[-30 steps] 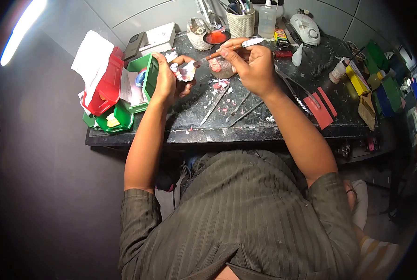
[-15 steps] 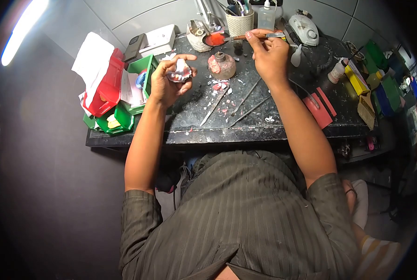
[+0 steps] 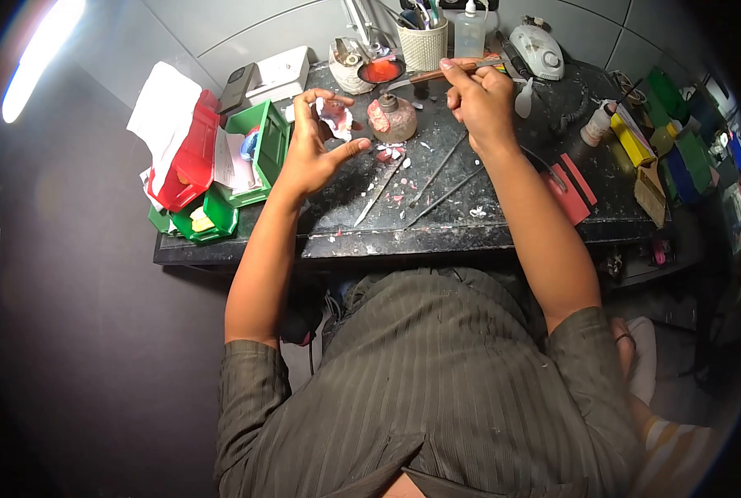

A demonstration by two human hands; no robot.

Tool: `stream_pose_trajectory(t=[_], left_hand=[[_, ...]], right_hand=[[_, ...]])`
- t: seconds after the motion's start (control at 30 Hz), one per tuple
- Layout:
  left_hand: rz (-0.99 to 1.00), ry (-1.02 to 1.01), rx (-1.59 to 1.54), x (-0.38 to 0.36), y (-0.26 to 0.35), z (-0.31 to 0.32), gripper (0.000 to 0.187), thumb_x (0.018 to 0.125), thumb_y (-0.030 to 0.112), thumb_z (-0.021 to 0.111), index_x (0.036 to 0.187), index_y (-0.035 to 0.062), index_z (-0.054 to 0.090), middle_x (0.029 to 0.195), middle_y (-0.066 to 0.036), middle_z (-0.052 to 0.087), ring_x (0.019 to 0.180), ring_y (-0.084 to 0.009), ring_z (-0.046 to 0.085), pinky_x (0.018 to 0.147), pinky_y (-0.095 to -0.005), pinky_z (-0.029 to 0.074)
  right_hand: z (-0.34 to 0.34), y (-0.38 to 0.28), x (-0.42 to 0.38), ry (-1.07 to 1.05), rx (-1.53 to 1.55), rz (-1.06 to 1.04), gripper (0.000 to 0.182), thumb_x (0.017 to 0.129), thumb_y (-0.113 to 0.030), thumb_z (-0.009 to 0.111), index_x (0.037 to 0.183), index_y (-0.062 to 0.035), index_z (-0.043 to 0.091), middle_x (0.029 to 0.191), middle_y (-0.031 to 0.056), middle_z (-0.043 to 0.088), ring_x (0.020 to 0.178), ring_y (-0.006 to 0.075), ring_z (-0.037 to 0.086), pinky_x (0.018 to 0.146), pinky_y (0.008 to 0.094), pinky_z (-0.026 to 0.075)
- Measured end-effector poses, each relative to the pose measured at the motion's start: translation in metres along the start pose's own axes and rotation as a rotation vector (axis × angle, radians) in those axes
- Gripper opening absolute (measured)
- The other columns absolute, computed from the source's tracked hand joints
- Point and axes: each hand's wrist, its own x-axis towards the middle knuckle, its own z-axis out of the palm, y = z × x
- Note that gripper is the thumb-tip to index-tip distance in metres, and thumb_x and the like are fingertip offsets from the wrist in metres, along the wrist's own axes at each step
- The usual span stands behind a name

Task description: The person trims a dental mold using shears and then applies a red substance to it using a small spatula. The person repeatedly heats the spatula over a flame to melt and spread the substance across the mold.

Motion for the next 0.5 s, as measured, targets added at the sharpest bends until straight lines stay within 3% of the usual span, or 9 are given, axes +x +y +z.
stream_pose_trajectory(t=[0.07,0.37,0.5], left_hand=[[0.081,0.022,0.197,0.0,0.0,0.0,0.075,0.071,-0.003,0.084,0.123,0.0101,0.031,0.127,-0.011,0.049,0.104,-0.017,0.054,0.092,-0.0319,0.051],[0.127,0.002,0.213,0.0,0.002,0.002,0.077,0.068,-0.004,0.085,0.121,0.0103,0.031,0.13,-0.012,0.049,0.113,-0.0179,0.049,0.093,-0.0309,0.048],[0.124,-0.006,0.173,0.0,0.001,0.002,0.078,0.067,-0.005,0.085,0.121,0.0106,0.031,0.131,-0.012,0.049,0.115,-0.0185,0.049,0.093,-0.0312,0.047]], right_hand=[[0.003,0.002,-0.002,-0.039,0.03,-0.011,0.015,0.091,-0.014,0.07,0.095,-0.0012,0.065,0.061,0.0004,0.055,0.048,0.0048,0.048,0.039,0.0191,0.031],[0.014,0.013,-0.013,-0.376,0.008,-0.111,0.014,0.094,-0.013,0.066,0.098,-0.0005,0.066,0.06,0.0002,0.056,0.044,0.0025,0.041,0.039,0.0182,0.029],[0.016,0.013,-0.015,-0.406,-0.005,-0.138,0.015,0.095,-0.013,0.065,0.1,0.0007,0.064,0.071,0.0009,0.059,0.052,0.0026,0.048,0.039,0.0163,0.033]])
